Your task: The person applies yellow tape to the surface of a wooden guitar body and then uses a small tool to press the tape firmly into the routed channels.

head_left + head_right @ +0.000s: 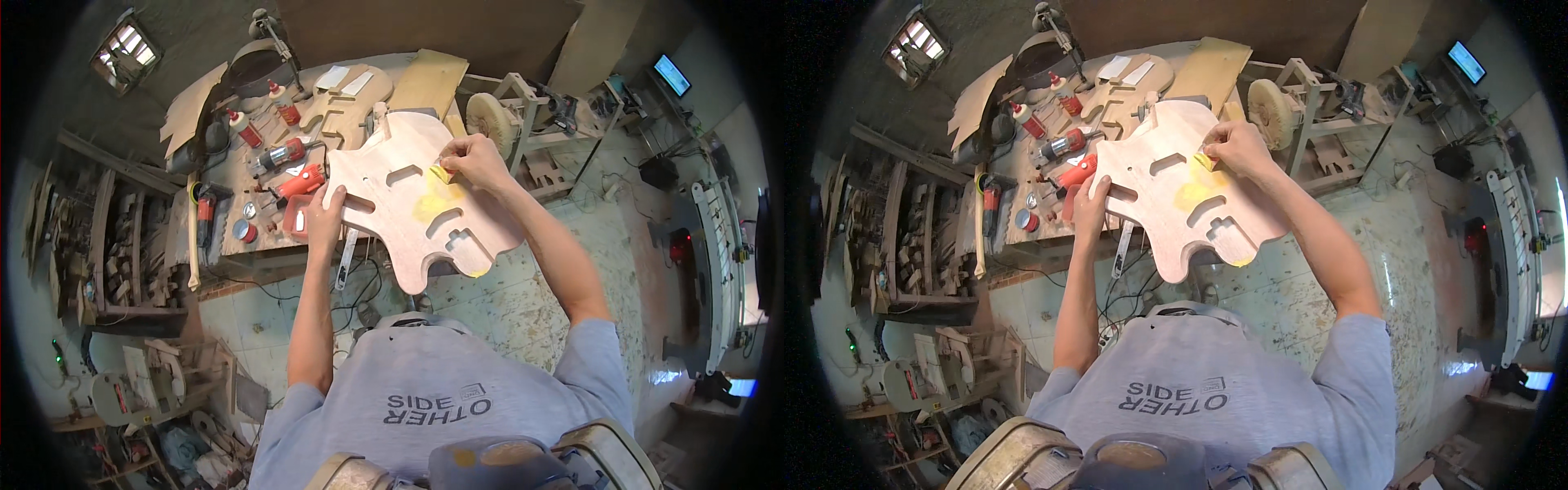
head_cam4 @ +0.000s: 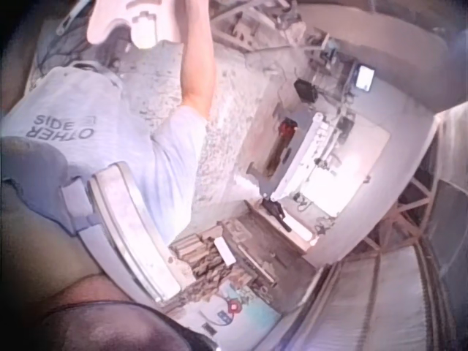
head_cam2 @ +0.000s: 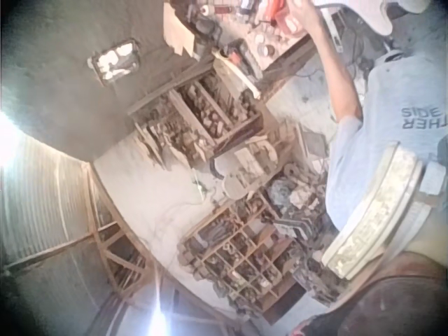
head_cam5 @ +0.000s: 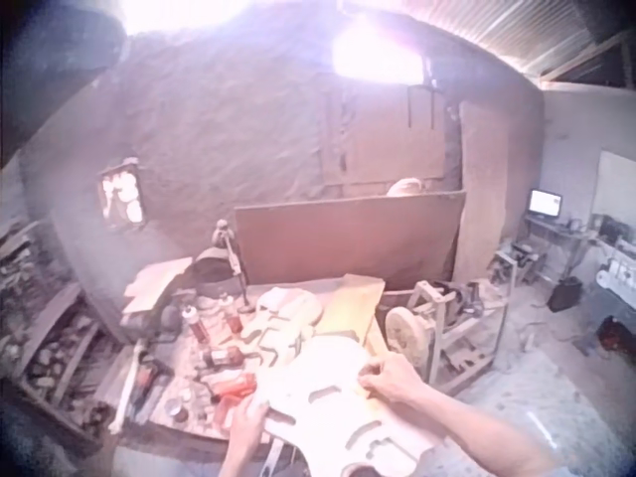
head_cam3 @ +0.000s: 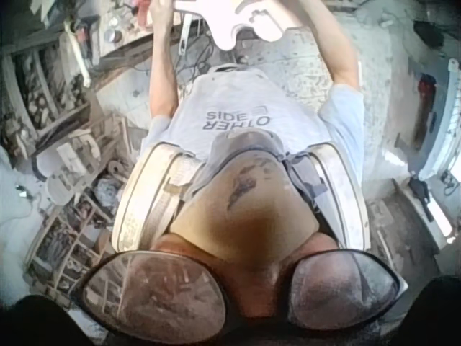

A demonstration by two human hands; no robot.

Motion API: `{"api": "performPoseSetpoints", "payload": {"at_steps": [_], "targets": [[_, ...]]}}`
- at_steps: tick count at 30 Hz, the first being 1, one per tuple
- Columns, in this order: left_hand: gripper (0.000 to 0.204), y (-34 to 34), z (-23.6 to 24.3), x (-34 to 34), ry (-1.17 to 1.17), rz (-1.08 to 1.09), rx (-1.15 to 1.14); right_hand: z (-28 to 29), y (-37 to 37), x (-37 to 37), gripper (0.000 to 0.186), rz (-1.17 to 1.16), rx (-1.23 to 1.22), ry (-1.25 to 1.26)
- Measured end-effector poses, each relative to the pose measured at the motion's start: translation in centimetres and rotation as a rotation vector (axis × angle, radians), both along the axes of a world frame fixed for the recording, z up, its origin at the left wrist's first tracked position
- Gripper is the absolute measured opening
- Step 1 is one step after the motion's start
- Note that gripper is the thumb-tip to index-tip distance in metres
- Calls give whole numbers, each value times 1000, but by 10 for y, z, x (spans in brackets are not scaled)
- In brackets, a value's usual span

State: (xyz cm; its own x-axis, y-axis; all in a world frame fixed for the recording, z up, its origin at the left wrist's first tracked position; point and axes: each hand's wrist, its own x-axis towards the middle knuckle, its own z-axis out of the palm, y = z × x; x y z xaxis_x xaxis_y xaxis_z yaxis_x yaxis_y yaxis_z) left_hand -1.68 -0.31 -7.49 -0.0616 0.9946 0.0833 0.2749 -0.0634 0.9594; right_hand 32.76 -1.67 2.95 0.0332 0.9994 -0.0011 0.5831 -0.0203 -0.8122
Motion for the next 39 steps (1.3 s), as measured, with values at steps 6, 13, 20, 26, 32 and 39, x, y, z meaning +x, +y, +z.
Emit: {"api": "performPoseSetpoints", "payload": {"at_steps": [6, 13, 20, 26, 32, 39], "targets": [[53, -2, 5, -1, -15, -35, 1, 5, -4, -23, 15, 97, -19, 101], [69, -5, 15, -1, 52, -62, -18, 28, -9, -16, 17, 48, -133, 408], [75, 1, 34, -17, 113, -137, -31, 65, -68, 78, 19, -249, 39, 556], [55, 74, 41, -2, -455, -382, -656, 17, -128, 108, 19, -547, 127, 838], [49, 48, 2, -10, -650, -160, -458, -19, -214, 119, 18, -817, 270, 1013], [45, -59, 21, 64, -937, 272, -237, -31, -273, 115, 20, -920, 370, 1006]]}}
